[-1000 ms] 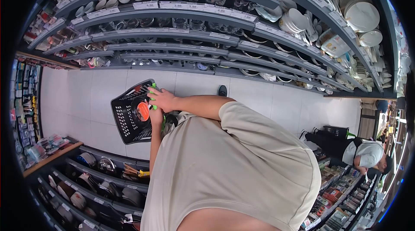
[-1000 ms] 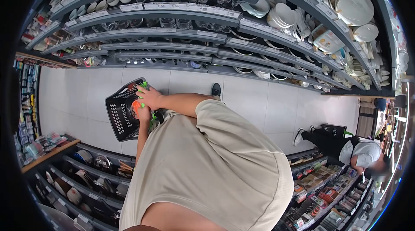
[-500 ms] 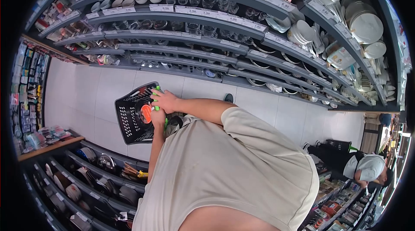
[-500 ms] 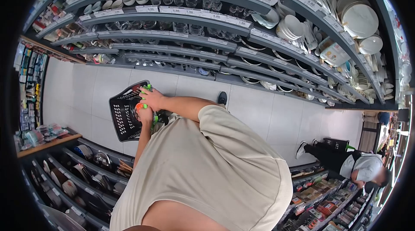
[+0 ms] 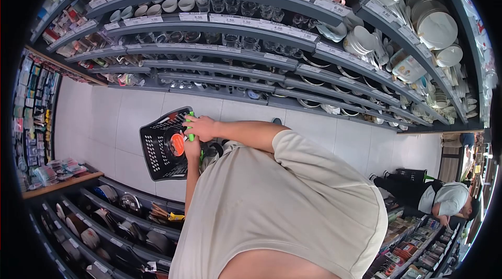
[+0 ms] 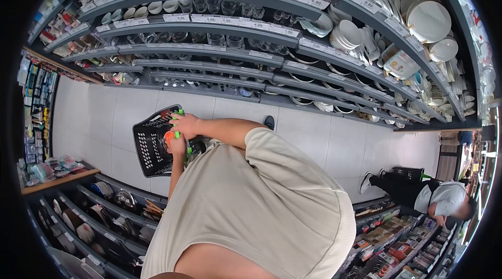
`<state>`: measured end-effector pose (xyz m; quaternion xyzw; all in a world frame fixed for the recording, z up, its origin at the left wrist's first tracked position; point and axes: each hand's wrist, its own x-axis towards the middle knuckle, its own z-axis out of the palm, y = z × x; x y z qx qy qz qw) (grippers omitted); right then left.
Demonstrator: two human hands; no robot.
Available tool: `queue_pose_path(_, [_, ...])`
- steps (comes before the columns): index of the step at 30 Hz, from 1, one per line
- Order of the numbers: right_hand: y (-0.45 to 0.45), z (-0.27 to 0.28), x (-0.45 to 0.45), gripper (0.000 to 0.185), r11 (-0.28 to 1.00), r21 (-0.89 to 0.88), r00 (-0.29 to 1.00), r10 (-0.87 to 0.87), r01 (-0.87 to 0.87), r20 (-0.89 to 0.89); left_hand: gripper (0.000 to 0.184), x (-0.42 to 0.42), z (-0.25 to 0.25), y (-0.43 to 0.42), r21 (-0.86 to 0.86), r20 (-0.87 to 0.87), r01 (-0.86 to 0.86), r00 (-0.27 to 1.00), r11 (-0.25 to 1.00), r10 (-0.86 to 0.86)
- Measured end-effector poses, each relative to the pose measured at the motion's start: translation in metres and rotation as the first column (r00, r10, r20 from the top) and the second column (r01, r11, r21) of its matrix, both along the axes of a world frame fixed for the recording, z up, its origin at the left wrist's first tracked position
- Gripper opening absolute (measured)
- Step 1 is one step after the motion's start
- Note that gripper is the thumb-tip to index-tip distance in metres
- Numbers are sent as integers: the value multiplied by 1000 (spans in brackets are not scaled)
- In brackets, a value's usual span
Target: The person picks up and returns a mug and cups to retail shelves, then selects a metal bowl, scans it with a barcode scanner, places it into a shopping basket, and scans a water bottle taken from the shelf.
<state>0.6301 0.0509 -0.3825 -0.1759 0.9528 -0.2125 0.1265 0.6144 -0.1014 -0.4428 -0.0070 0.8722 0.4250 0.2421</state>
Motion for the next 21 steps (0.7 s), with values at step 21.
queue_pose_path(21, [51, 181, -16, 24, 870, -482, 991, -131, 102, -25, 34, -7, -31, -9, 11, 84, -59, 995, 998, 58])
